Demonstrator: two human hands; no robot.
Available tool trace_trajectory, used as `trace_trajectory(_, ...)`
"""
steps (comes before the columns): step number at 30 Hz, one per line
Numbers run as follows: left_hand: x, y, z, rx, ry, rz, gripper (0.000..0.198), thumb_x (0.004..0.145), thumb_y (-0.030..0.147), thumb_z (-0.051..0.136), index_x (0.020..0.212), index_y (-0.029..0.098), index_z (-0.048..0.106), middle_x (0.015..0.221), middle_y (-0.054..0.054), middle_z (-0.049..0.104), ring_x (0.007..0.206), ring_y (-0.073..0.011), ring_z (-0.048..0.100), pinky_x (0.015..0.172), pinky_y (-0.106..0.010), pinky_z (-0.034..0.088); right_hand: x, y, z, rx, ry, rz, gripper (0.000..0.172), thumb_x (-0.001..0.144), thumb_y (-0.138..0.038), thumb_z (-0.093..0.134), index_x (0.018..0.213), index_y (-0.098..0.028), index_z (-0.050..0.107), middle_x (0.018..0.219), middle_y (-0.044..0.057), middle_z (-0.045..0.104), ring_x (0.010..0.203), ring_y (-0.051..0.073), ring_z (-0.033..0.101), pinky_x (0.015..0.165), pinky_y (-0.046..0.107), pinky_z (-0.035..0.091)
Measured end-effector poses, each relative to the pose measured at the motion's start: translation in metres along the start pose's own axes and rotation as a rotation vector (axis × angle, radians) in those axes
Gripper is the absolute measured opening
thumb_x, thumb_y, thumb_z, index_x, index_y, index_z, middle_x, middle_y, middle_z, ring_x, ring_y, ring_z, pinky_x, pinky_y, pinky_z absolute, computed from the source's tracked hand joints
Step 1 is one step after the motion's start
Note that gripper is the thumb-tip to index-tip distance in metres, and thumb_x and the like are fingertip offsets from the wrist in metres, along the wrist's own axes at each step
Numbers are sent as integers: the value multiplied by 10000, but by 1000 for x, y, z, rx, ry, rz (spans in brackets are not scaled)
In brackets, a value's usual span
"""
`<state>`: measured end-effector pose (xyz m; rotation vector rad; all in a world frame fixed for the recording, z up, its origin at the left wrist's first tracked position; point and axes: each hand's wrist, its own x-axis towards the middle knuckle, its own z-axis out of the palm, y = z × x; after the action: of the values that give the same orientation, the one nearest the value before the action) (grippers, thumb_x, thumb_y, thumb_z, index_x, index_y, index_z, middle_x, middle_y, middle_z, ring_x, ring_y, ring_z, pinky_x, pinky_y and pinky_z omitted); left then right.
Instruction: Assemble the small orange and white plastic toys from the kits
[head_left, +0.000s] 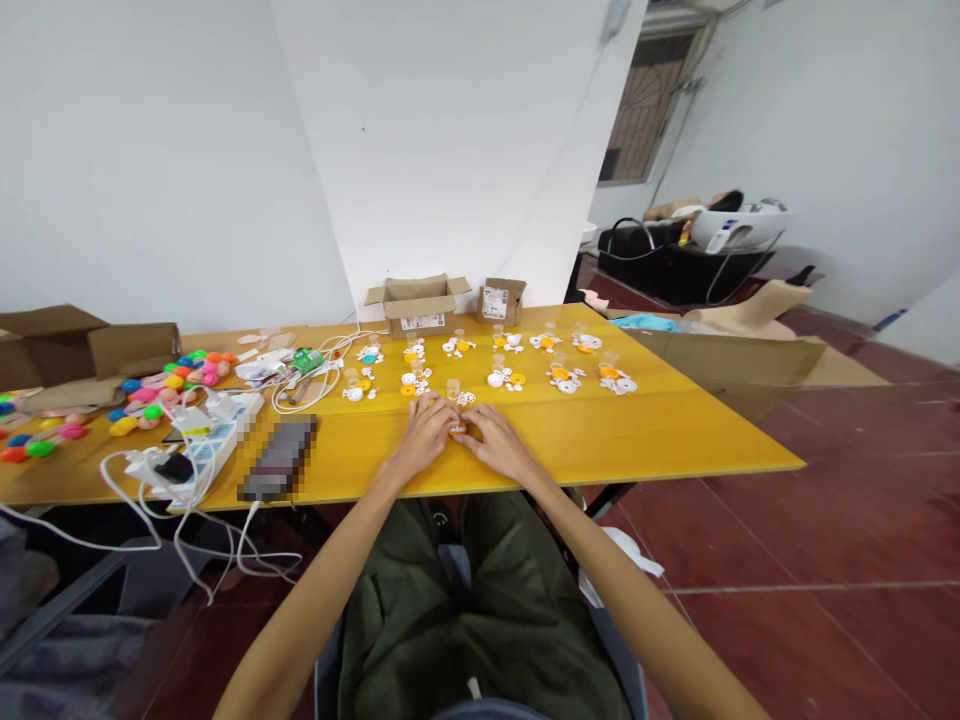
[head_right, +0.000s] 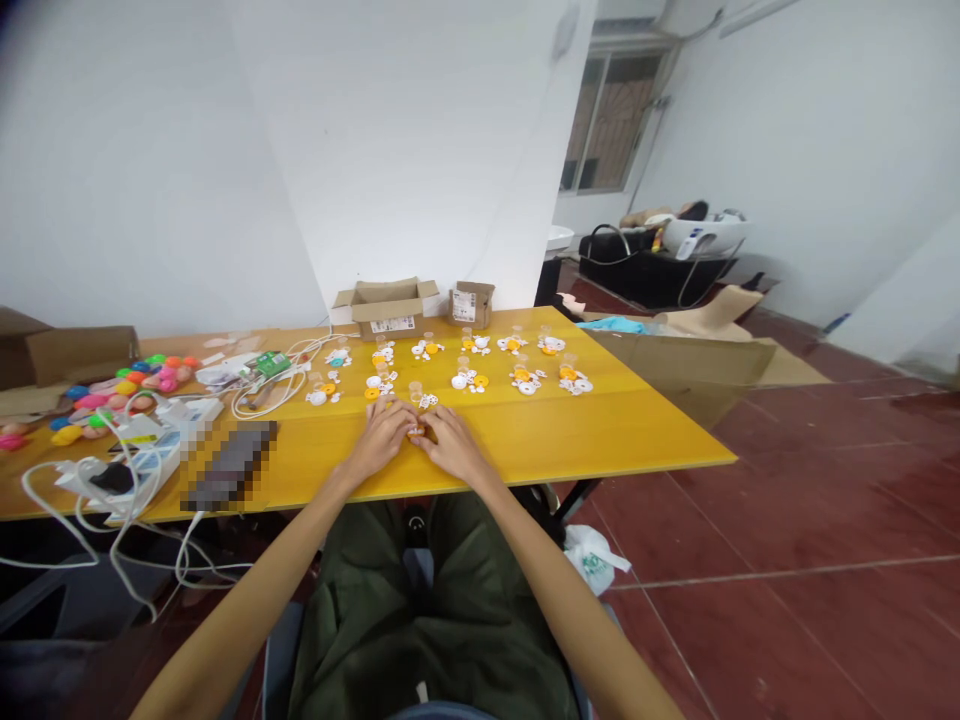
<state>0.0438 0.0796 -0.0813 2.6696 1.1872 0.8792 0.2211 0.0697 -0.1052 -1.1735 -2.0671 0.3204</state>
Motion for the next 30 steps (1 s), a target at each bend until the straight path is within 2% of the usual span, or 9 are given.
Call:
trace_trajectory(7, -2, 1, -1, 31, 5, 24, 215, 984, 161, 470, 867, 234, 635, 1009, -46, 678, 1111, -250, 507, 903, -396, 374, 0, 0, 0, 0, 0, -1, 71, 875, -212, 674, 944, -228, 678, 944, 45, 633, 929, 216, 584, 846, 326, 468)
trace_trajectory(24, -2, 2, -3, -3, -19, -13, 217, 973, 166, 475, 896, 246, 662, 1021, -47, 673, 1124, -256, 503, 954, -417, 370, 0, 1, 1, -11, -1, 2, 82, 889, -234, 660, 965, -231, 689, 959, 50, 632, 941, 220, 590, 862, 335, 468)
trace_trajectory(30, -2, 1, -2, -9, 9, -21, 199, 975, 181, 487, 891, 242, 657, 1018, -44, 672, 1129, -249, 496, 958, -406, 370, 0, 1, 0, 8, -4, -4, 82, 892, -239, 660, 964, -227, 697, 959, 50, 635, 941, 214, 584, 859, 333, 470)
